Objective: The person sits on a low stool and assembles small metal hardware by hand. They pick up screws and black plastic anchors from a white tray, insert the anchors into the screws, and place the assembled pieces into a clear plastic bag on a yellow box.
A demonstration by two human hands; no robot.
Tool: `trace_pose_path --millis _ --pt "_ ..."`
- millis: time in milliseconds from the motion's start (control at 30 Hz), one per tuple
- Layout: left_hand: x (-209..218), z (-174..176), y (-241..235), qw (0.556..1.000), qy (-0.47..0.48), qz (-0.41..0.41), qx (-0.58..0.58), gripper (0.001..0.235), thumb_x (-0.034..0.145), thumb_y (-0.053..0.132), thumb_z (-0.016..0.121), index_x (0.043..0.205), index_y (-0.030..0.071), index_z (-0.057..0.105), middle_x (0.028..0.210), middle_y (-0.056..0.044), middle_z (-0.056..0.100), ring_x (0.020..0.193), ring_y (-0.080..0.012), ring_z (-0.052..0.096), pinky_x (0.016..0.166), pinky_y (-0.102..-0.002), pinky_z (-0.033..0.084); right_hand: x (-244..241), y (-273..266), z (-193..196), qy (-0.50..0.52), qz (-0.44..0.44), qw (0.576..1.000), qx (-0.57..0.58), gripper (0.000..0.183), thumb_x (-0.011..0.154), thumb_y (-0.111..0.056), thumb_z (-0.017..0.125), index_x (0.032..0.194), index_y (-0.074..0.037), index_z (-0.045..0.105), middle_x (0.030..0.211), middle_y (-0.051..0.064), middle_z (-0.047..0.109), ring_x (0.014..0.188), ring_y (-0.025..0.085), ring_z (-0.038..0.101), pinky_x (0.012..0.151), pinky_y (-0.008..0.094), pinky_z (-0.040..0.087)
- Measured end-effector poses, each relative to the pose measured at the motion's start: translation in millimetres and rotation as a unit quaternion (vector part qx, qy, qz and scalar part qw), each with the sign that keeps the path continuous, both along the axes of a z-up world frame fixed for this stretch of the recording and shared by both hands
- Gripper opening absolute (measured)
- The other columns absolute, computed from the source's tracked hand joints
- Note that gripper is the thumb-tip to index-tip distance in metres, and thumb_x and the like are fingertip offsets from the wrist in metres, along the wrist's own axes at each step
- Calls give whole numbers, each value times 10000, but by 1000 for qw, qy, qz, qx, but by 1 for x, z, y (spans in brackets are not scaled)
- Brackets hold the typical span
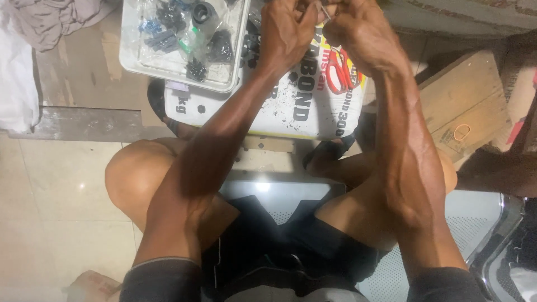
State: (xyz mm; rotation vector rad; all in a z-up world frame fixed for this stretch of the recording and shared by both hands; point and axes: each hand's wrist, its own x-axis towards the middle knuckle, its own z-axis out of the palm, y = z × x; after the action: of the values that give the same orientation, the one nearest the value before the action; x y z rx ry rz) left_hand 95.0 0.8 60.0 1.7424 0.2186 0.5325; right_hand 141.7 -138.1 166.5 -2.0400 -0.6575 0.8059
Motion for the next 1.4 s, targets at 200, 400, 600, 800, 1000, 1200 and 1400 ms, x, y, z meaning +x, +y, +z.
trace_pose_path --millis 200,400,600,800,1000,1200,1400 --pt "-14 23 4 999 8 -39 -7 128 916 131 621 798 179 635 720 50 698 574 -70 645 488 -207 563 4 -18 -25 -40 34 984 173 86 1183 40 601 1260 16 628 1019 115 699 755 152 643 673 256 554" --pt "-44 21 6 992 13 -108 62 161 1024 142 508 916 139 627 704 50 576 510 -64 446 405 -227 383 -11 -20 -45 -183 21 969 165 133 1080 77 589 1015 -33 551 983 123 623 854 226 640 750 332 574" --pt "-74 96 25 904 295 -210 229 205 975 100 680 1148 -9 694 586 -67 632 399 -139 589 316 -282 482 -5 -21 -104 -318 35 945 -63 191 976 30 672 1074 -7 512 773 210 712 610 356 669 494 468 521" --pt "-76 84 33 914 313 -126 223 293 1000 223 679 1215 24 695 734 -93 748 496 -179 702 408 -345 592 0 -36 -196 -251 16 927 -278 59 1058 -107 686 1070 -56 658 841 81 709 624 194 692 577 341 619" --pt "-64 68 24 838 460 -197 216 245 997 236 672 1137 38 703 992 -124 757 863 -276 757 774 -372 634 0 -29 -182 -185 -1 946 -266 191 988 -37 758 1146 -47 650 864 97 714 654 176 715 538 313 623" --pt "-45 76 40 927 328 -120 136 215 946 302 680 832 125 636 807 -50 710 764 -206 678 636 -404 524 -15 -4 -160 -317 103 929 -163 506 847 111 693 1338 68 579 864 247 636 511 320 575 383 403 492" --pt "-35 80 33 931 330 -142 69 210 879 181 707 674 205 671 700 51 739 636 -77 705 624 -269 600 -8 -16 -193 -271 105 927 -236 218 983 60 704 796 -43 661 553 66 596 414 165 524 422 307 492"
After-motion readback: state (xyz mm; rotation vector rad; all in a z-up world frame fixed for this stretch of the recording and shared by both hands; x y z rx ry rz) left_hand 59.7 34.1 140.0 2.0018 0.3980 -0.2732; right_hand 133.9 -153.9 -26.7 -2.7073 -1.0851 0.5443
